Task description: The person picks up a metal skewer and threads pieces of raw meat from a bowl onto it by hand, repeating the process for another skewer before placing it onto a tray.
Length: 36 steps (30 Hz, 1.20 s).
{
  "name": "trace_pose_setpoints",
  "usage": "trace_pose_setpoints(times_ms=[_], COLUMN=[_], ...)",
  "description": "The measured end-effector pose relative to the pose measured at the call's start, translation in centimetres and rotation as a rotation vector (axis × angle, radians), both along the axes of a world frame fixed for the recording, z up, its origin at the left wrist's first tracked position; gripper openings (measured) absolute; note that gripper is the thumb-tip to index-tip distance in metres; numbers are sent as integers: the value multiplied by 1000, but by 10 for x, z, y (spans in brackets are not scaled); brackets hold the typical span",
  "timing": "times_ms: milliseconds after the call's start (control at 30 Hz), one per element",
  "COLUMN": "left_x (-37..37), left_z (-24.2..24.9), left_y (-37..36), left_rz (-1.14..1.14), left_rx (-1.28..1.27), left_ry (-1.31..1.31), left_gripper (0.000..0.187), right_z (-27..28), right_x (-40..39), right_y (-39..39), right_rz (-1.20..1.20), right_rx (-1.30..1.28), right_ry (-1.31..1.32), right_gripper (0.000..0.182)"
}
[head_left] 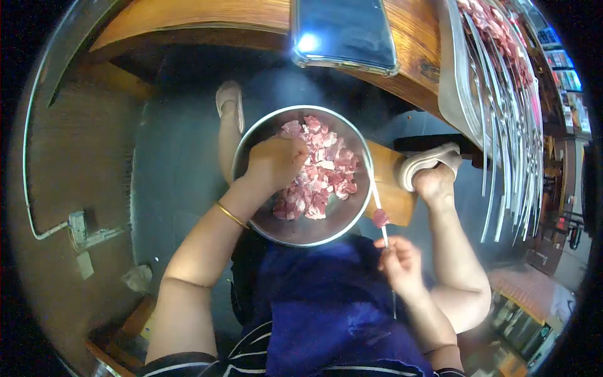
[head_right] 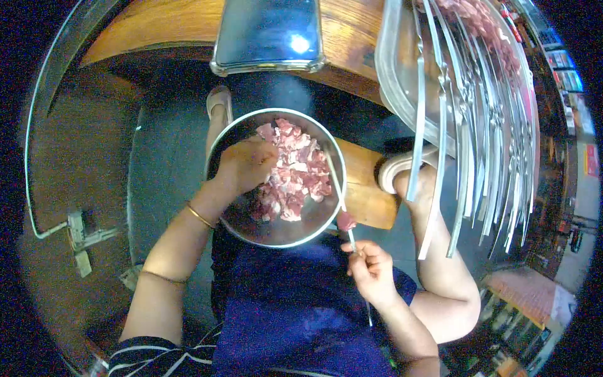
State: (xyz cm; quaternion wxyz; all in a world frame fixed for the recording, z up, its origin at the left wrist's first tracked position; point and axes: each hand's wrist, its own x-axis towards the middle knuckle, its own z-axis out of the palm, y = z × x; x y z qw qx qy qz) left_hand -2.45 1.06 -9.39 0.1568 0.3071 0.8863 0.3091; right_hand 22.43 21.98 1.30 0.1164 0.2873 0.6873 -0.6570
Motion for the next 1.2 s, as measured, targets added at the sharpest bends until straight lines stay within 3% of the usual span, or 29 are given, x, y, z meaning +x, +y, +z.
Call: trace_pose_setpoints(times_ms=[167, 267, 367, 467, 567, 667, 867, 967, 1067, 1200], left_x=[7, 6, 5, 16, 25, 33, 35, 32, 34, 34], left_z=[-2, -8, 1, 0, 20, 29, 59, 68, 65, 63], left_y=[13, 9, 4, 3, -2, -1, 11, 11, 14, 14], left_rz=[-81, -104, -19, 373, 554, 525, 625, 625, 644, 646], left_rx=[-143, -166, -115, 563, 1204, 1429, 1460, 1478, 1418, 1424], left_ry=[80, 154, 52, -635, -1267, -1442, -1417, -1490, -1352, -1343], left_gripper=[13, 19, 17, 16, 19, 29, 45, 45, 41, 44], right_z=[3, 5, 6, 15, 20, 24, 29, 18, 23, 27], right_x=[2, -1, -10, -19, -27, -33, -32, -28, -31, -31], right_y=[-10, -8, -11, -17, -25, -26, -24, -29, -28, -30], right_rz=[96, 244, 255, 226, 237, 318, 364, 268, 356, 347], right_rx=[18, 230, 310, 117, 127, 207, 235, 229, 282, 313], right_ry=[70, 105, 196, 90, 153, 148, 105, 260, 140, 218], right_gripper=[37, 35, 32, 28, 27, 27, 26, 27, 27, 27])
